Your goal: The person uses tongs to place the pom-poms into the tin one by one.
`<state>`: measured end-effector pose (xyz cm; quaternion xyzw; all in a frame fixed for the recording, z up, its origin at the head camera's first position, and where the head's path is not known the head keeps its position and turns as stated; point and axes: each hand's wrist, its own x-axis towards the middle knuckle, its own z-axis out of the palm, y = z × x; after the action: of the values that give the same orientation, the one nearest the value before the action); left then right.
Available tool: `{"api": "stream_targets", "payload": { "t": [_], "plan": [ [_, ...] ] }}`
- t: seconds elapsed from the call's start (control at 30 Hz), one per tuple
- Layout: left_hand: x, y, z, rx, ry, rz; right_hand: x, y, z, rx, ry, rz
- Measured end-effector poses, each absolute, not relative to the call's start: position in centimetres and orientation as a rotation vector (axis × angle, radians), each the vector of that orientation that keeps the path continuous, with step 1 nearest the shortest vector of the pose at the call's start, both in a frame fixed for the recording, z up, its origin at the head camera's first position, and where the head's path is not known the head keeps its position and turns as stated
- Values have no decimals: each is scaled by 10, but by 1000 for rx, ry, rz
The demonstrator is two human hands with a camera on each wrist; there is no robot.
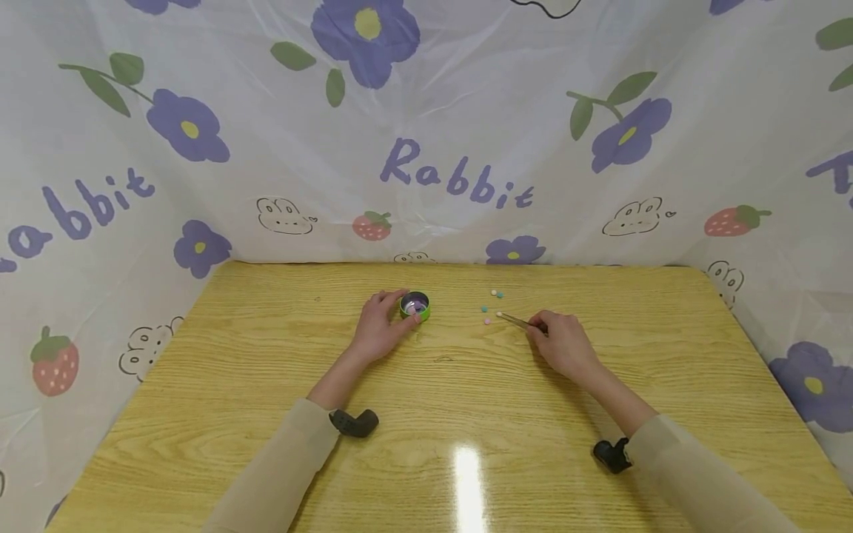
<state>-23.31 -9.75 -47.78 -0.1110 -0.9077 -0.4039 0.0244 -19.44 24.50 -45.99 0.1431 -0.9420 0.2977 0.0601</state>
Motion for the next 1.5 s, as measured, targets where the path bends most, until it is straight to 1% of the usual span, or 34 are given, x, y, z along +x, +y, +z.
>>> {"api": "stream_targets", "payload": {
  "t": [0.53, 0.87, 1.13, 1.5],
  "plan": [
    [-232, -100, -477, -338, -2809, -1257, -201, 237, -455, 457, -2815, 913],
    [-233, -100, -478, -328, -2809, -1262, -211, 215, -445, 485, -2827, 976],
    [-234, -99, -483, -349, -2802, -1247, -216, 199, -447, 516, -2788, 1036],
    [-235, -98, -481, -338, -2812, -1241, -218, 174, -445, 556, -2777, 1114]
  ]
}}
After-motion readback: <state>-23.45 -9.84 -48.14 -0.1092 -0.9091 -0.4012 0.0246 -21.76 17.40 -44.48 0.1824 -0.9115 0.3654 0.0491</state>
